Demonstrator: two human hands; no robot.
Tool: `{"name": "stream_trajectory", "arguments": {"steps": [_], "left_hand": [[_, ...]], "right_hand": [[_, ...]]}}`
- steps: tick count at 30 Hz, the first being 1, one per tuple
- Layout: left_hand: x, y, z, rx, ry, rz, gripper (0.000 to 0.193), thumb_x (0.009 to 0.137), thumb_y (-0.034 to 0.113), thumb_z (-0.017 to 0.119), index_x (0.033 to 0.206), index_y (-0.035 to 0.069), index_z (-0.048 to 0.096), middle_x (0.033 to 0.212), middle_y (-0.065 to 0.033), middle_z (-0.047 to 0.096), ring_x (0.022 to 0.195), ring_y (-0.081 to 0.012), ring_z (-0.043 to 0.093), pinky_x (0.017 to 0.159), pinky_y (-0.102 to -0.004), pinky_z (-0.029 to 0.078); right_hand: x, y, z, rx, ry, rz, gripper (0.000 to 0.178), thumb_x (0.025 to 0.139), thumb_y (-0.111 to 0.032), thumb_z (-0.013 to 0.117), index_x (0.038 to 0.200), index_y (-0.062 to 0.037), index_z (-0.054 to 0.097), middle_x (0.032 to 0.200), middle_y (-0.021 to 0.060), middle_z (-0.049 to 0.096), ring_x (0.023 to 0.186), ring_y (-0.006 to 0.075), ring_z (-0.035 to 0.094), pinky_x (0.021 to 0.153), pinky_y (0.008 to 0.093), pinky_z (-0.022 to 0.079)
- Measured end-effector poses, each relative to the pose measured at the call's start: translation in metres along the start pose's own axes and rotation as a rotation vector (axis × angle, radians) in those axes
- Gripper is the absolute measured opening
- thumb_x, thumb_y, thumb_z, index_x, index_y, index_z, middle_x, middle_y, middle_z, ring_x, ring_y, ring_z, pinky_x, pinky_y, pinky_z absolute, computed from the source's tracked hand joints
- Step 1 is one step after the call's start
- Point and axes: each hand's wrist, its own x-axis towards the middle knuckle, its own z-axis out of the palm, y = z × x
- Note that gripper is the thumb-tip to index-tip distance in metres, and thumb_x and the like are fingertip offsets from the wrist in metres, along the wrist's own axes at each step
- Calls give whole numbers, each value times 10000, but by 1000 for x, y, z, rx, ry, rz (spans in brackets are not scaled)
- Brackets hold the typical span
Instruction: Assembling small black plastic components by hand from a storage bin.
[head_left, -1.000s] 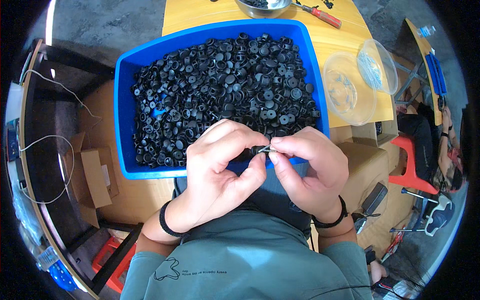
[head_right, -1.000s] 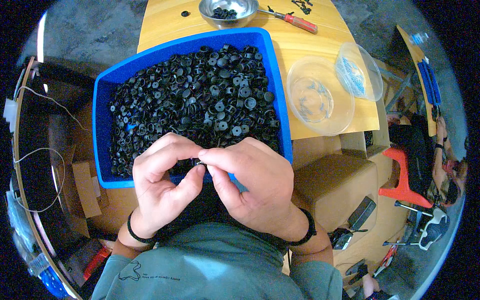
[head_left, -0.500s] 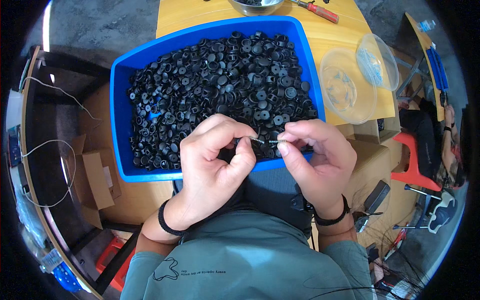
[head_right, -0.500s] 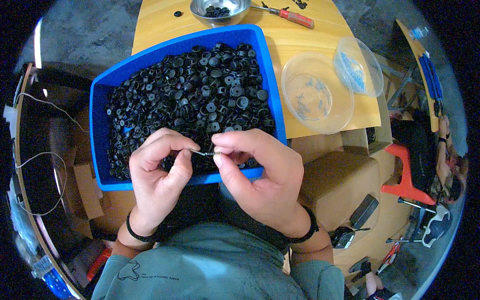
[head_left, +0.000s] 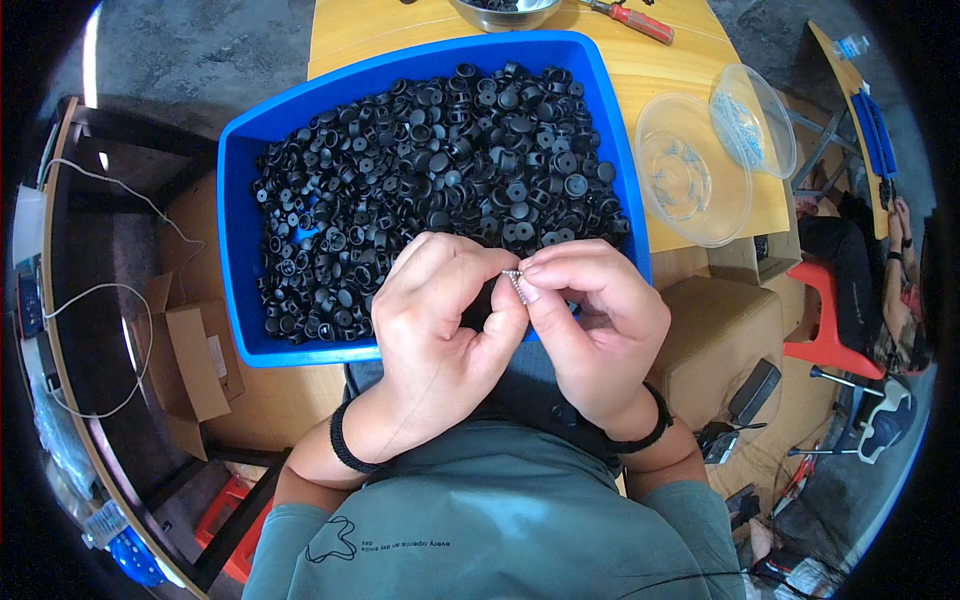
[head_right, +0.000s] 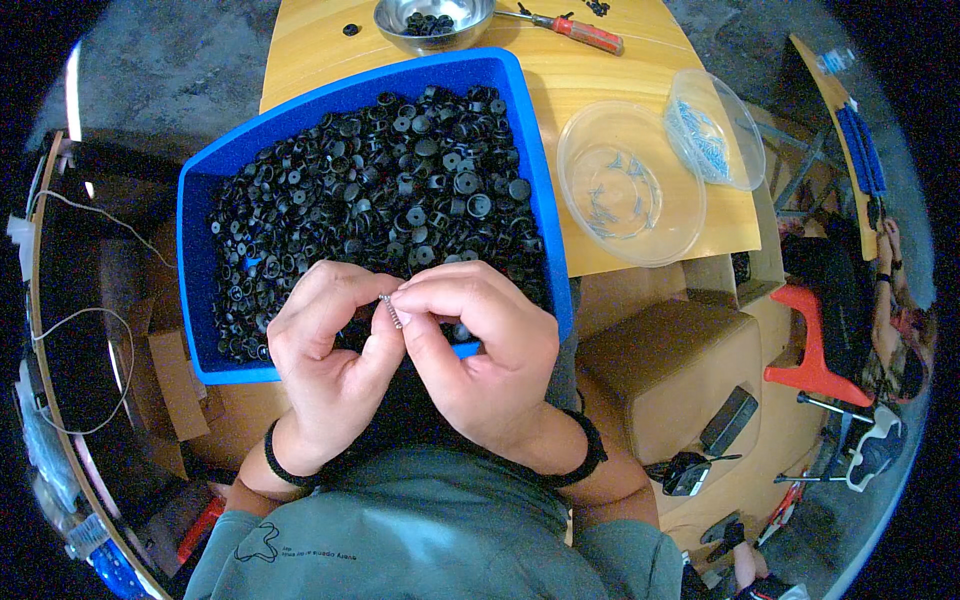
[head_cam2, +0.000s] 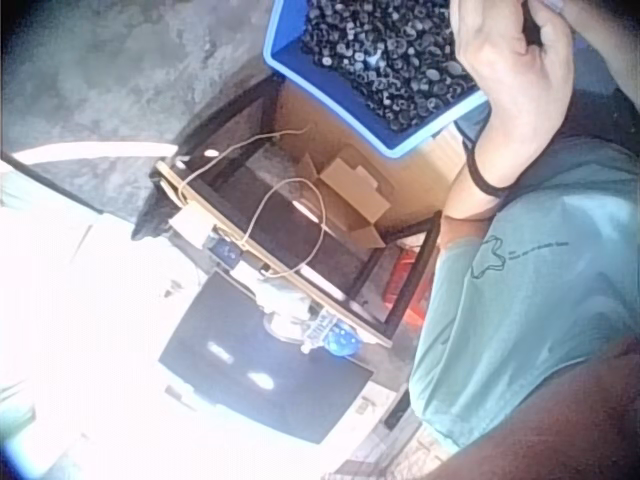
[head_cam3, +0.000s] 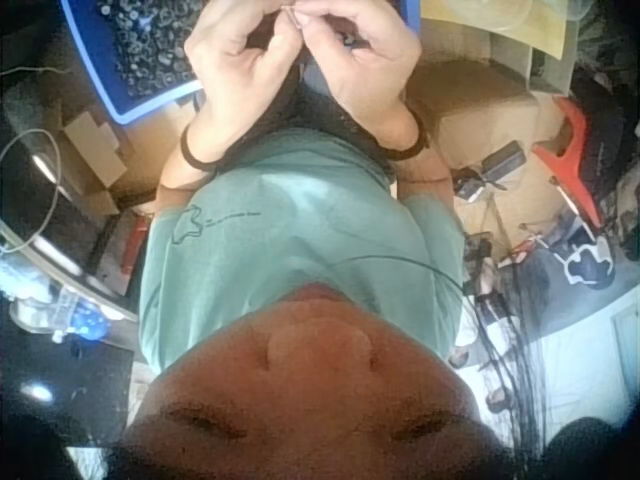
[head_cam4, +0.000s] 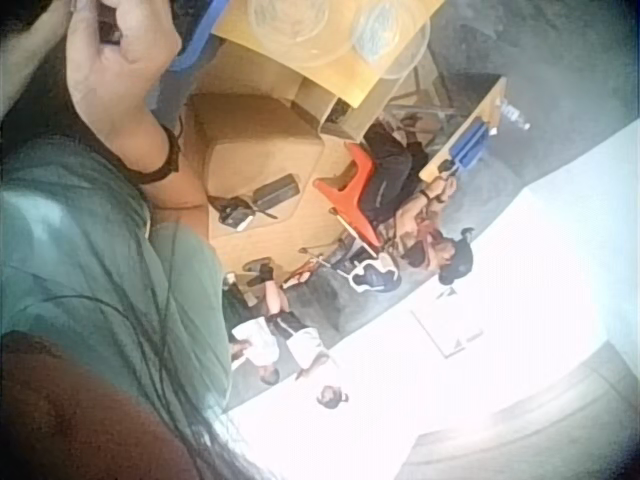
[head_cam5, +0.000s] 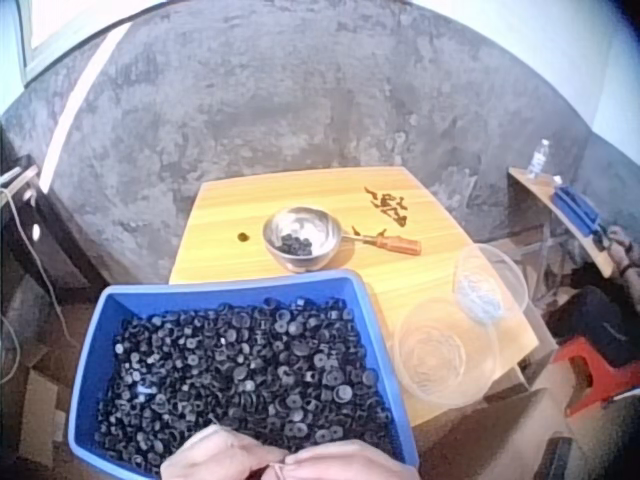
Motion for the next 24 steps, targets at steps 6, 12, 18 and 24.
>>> {"name": "stream_trajectory", "arguments": {"steps": [6, 12, 18, 24], "left_hand": [[6, 9, -3, 124, -12, 54, 99, 667, -23, 638, 764, -3, 626, 699, -106, 582, 629, -247, 557, 567, -313, 443], [14, 14, 1, 148, -12, 60, 140, 667, -12, 657, 804, -4, 630, 718, -110, 593, 628, -238, 562, 572, -297, 446], [10, 7, -17, -354, -110, -225, 231, 700, -7, 735, 915, 6, 652, 793, -66, 635, 706, -107, 581, 613, -224, 481], [1, -2, -18, -1081, -210, -521, 235, 748, -1, 703, 969, -31, 631, 819, -117, 662, 707, -152, 641, 618, -229, 515]], "right_hand": [[4, -3, -7, 338, 0, 340, 97, 806, 49, 609, 898, 18, 600, 847, 57, 623, 772, 99, 595, 685, 218, 487], [11, 1, -9, 482, 31, 383, 91, 810, 50, 611, 895, 20, 598, 837, 60, 624, 731, 91, 588, 654, 209, 482], [43, -5, -70, -127, 354, 107, 73, 785, 18, 647, 856, 11, 635, 790, 49, 639, 717, 95, 591, 647, 202, 465], [53, 17, -111, -594, 303, 74, 114, 751, -9, 670, 860, 19, 655, 808, 76, 660, 776, 135, 612, 725, 254, 477]]}}
